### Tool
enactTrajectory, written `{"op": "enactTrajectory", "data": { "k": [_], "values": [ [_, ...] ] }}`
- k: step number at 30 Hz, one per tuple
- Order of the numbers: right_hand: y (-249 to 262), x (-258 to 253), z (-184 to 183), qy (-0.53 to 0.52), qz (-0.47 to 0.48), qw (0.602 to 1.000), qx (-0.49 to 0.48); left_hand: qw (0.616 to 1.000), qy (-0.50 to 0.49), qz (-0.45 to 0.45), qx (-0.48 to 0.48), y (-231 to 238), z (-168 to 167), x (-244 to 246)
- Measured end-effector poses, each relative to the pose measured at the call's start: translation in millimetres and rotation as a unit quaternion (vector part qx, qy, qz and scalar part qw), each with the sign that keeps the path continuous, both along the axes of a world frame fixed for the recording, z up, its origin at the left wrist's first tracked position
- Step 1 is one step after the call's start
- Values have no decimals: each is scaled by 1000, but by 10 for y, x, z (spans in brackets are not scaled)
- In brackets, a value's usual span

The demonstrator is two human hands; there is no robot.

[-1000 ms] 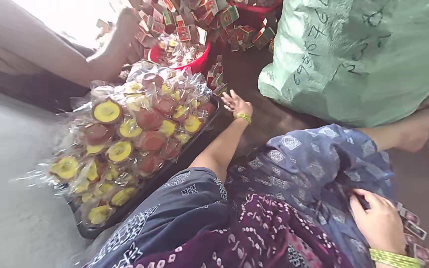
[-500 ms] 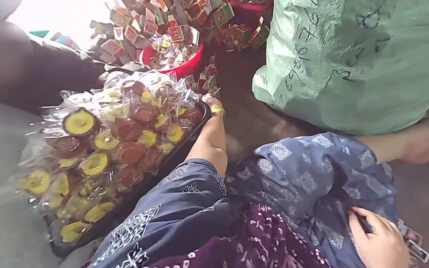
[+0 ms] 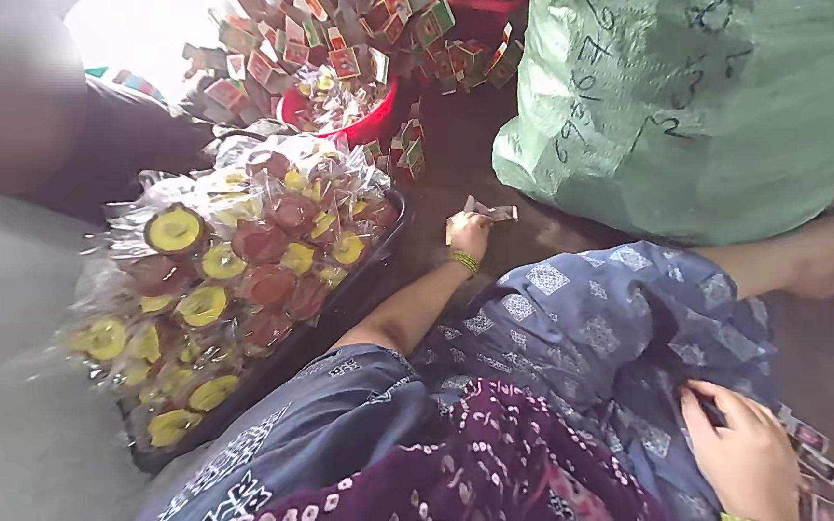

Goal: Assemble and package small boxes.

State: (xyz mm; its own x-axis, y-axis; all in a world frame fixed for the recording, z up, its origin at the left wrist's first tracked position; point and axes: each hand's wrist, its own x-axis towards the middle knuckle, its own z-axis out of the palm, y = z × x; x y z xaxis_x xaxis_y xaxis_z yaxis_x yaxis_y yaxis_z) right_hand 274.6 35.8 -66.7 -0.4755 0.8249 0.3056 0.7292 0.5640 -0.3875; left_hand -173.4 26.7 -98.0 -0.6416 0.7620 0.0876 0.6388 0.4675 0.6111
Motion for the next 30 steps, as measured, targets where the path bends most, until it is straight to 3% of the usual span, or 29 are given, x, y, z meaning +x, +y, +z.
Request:
{"op": "enactTrajectory", "data": {
  "k": [4,7,9,12,15,17,21,26,30],
  "values": [
    [-23,12,-14,1,0,1000,6,991,-81,-104,-21,28,54,455],
    [-53,19,5,10,-3,1000,5,967,-132,-198,-93,94,164,547],
    [-43,32,-2,13,-4,1000,5,956,-174,-206,-118,155,322,528],
    [-29,30,6,8,-1,1000,-9,962,-251,-107,-11,373,639,234],
    [-22,25,41,-6,1,1000,-31,974,-199,90,66,832,838,-425],
    [-4,28,64,-15,1,999,-43,969,-121,214,31,1033,884,-870],
    [39,52,57,-18,1,999,-45,942,-4,307,-138,993,704,-1574],
    [106,35,64,-17,-8,999,-44,884,-80,449,-102,846,443,-2180],
    [159,4,88,-38,-10,998,-58,884,-99,407,-207,757,483,-2262]
  ]
}}
